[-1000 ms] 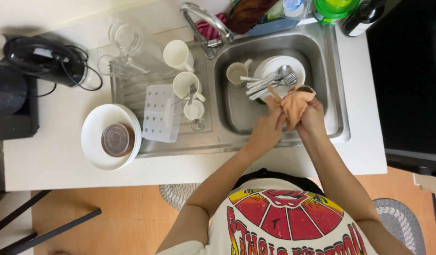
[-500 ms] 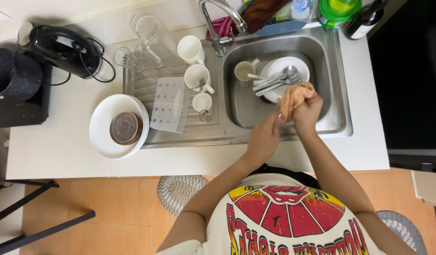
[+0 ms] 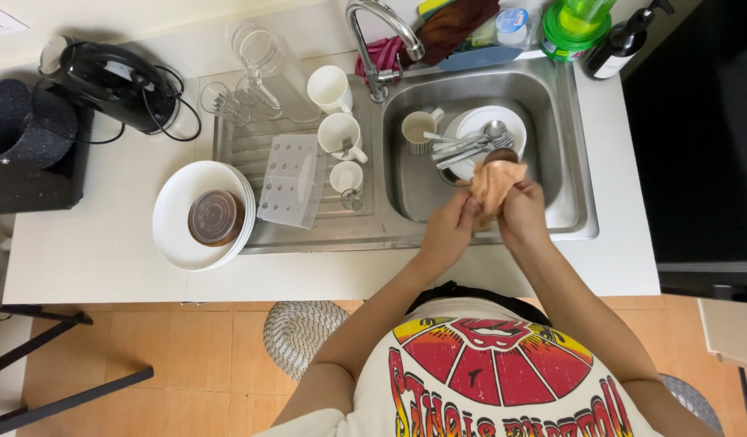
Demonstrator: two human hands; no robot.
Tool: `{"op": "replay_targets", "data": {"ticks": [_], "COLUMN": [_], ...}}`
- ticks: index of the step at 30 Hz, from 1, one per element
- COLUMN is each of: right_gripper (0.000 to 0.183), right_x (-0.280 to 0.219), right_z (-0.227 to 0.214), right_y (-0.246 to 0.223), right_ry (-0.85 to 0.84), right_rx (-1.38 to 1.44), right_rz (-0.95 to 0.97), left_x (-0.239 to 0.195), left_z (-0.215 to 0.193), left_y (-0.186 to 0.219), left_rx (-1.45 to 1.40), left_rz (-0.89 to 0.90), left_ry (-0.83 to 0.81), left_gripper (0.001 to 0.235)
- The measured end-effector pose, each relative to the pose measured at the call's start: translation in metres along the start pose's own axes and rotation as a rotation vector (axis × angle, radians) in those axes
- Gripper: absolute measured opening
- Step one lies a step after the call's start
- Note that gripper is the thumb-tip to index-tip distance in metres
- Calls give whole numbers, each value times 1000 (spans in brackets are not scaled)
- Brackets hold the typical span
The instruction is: The person dries a pile of wet cutlery using a cloth. They pick up forks and spoons one by one from the sink, wipe them dry, and place them into a white bowl on the counter. The process continues until the pile in the sink is cleared.
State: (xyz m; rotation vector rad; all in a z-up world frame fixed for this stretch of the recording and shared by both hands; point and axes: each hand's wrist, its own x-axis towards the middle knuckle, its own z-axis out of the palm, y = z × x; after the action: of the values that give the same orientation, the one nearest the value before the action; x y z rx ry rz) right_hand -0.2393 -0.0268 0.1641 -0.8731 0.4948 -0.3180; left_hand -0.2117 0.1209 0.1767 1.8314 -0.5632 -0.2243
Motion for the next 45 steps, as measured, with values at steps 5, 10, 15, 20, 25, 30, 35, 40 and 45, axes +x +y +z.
{"op": "replay_targets", "data": {"ticks": [5,10,15,20,25,30,35,40,45], "right_gripper": [26,24,20,23,32,35,38,37,14], "right_x": [5,11,-8,-13,-4,-9,-24,-31,-40], "right_z": [3,-8,-6,4,4,13,17,18,23], "right_y": [-27,-3,11,0,21,23,22,23,20], "right_ry": [57,81,-74,-83,-134,-191,-238,-333,-409], "right_rx": [28,58,-100,-196,-300,-395,-459,-486,-383], "right_rz": [-82,-88,-77,-123,-140,-120,-98,-122,-146], "left_x": [-4,-2,7,37,57,59,76,94,100], "left_z": [-20,-15,-12,-43,-24,-1,-31,-44,-65], "left_y": [7,11,7,4,-6,12,21,0,22], "left_rx": [64,103,65,197,-182,-868,-877,-790,-926], "left_rz": [-55,-117,-92,28,-66,-308,-295,-150,-155], "left_ry": [-231,-202,-174,-194,-172,-76,40,128,190], "left_gripper": [29,32,25,34,42,44,39,38,33]}}
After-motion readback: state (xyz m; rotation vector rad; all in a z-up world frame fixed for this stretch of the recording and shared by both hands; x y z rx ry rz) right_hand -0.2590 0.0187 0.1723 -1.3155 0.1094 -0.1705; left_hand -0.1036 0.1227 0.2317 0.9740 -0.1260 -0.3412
